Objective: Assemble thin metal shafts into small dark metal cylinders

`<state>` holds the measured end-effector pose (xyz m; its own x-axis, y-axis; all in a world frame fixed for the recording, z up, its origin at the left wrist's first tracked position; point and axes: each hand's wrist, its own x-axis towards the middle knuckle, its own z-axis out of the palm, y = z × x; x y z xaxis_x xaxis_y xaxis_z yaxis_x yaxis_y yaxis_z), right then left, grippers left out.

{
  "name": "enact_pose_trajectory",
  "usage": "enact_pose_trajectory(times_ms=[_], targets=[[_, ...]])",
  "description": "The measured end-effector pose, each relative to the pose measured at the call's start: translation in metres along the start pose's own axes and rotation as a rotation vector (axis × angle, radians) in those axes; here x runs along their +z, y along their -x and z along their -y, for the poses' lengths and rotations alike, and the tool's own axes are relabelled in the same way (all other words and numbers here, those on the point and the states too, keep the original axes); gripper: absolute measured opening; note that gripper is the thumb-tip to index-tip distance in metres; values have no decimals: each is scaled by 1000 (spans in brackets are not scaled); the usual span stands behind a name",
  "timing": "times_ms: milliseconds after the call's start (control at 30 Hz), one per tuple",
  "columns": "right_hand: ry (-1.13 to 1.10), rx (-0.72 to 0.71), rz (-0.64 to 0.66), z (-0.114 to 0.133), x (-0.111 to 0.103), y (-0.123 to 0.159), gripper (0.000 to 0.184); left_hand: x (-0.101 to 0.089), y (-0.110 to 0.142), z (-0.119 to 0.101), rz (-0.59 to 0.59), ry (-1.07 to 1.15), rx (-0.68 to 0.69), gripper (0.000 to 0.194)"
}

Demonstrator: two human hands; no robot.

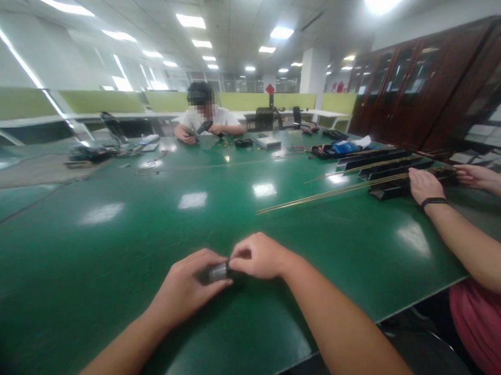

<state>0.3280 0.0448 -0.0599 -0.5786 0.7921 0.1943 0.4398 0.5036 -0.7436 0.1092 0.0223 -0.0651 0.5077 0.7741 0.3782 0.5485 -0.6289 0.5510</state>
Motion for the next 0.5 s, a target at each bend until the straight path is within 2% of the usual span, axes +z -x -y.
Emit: enact_pose_trajectory(times_ms=[267, 500], targets=[[12, -21, 31, -2, 2, 0, 16, 0, 0, 2, -17, -2, -2, 24], [-19, -46, 0, -6, 4, 0, 12, 0, 0, 3, -19, -13, -23, 21]])
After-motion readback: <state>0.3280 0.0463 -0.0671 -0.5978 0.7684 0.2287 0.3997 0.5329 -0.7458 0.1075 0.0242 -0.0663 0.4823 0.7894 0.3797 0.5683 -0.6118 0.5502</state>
